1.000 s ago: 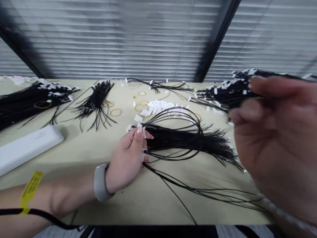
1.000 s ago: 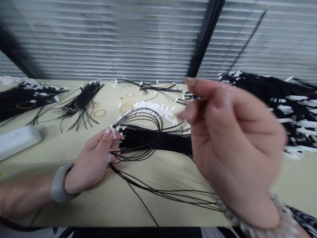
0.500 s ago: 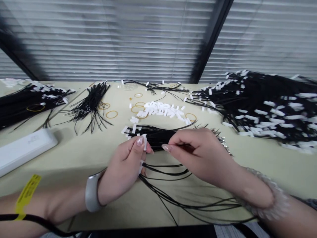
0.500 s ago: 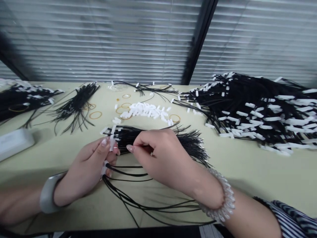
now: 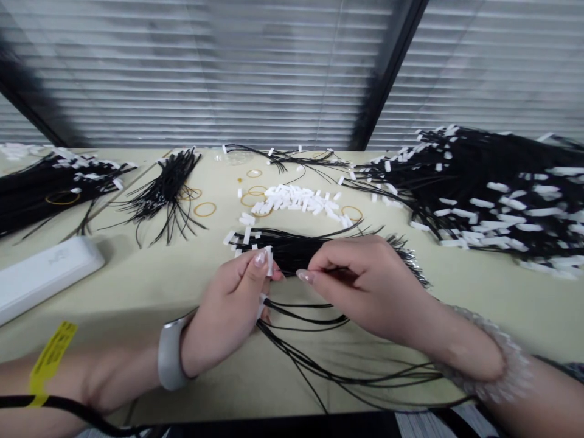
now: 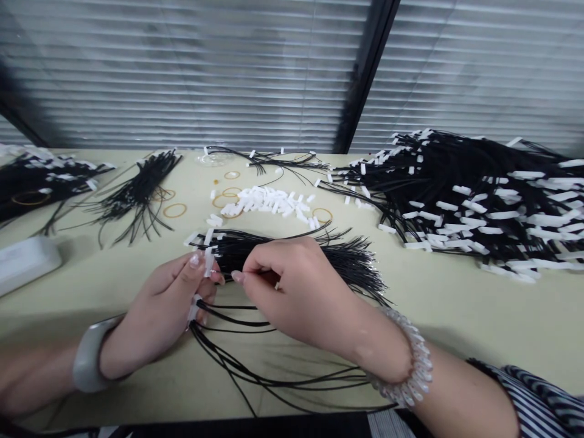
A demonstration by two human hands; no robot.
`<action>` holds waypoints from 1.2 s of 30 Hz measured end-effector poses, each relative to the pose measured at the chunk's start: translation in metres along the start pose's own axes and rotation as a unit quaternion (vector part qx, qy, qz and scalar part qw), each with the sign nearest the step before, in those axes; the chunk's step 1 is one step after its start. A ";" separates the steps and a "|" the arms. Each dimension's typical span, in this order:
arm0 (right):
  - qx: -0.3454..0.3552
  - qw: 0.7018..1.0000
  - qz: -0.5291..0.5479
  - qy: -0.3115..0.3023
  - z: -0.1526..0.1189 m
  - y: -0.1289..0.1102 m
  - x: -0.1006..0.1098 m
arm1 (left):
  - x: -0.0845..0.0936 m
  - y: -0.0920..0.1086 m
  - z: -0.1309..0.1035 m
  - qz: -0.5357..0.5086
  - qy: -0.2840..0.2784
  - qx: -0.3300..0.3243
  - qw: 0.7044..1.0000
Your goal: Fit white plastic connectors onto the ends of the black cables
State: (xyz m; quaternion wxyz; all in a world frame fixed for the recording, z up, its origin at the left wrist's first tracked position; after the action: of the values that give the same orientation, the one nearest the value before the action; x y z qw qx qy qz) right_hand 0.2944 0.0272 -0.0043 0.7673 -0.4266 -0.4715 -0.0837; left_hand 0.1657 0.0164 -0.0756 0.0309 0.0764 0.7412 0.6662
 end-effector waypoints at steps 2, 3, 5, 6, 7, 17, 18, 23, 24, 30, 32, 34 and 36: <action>0.004 1.000 -0.002 0.005 0.000 -0.001 0.001 | 0.001 0.002 0.000 0.017 0.006 -0.010 1.000; 0.004 1.000 -0.003 0.010 -0.001 -0.001 0.002 | 0.001 0.002 0.000 0.023 0.007 -0.015 1.000; 0.003 1.000 -0.003 0.014 -0.001 -0.001 0.003 | 0.001 0.003 -0.001 0.030 0.005 -0.019 0.999; 0.002 1.000 -0.001 0.013 -0.001 -0.001 0.002 | 0.001 0.003 -0.001 0.034 0.003 -0.021 0.999; 0.001 1.000 0.004 0.008 -0.001 -0.002 0.001 | 0.000 0.004 -0.002 0.042 0.000 -0.025 0.999; 0.032 0.999 0.014 0.002 0.003 -0.007 -0.011 | -0.006 0.015 -0.004 0.116 -0.009 -0.052 0.992; 0.034 0.999 0.010 0.004 0.004 -0.008 -0.014 | -0.006 0.016 -0.004 0.122 -0.011 -0.051 0.991; 0.043 0.999 -0.014 0.002 0.005 -0.009 -0.025 | -0.003 0.011 -0.002 0.148 -0.001 -0.021 0.989; 0.055 0.998 -0.024 0.009 0.004 -0.011 -0.024 | -0.002 0.010 -0.002 0.143 0.002 -0.021 0.989; 0.136 0.972 -0.138 0.132 -0.014 -0.032 0.016 | 0.002 0.009 0.001 0.099 0.028 -0.031 0.994; 0.115 0.984 -0.138 0.010 -0.012 -0.031 0.002 | 0.003 0.009 0.001 0.102 0.040 -0.026 0.994; 0.079 0.980 -0.134 -0.126 -0.014 -0.027 -0.021 | 0.004 0.009 0.001 0.102 0.049 -0.027 0.993; 0.047 0.973 -0.136 -0.180 -0.018 -0.023 -0.035 | 0.004 0.010 0.000 0.101 0.053 -0.032 0.993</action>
State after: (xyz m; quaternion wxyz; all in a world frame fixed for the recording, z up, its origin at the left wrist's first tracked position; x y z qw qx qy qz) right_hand 0.2750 -0.0097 -0.0217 0.6703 -0.3302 -0.6589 -0.0862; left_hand 0.1622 0.0185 -0.0653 -0.0731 0.1144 0.7088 0.6922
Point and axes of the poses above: each hand's wrist, its own z-axis towards the middle knuckle, its own x-axis out of the back of the hand, y = z × x, the point moved 8 cm from there along z, towards the middle knuckle, and after that the axes turned 9 degrees about -y, right-handed, at the moved point
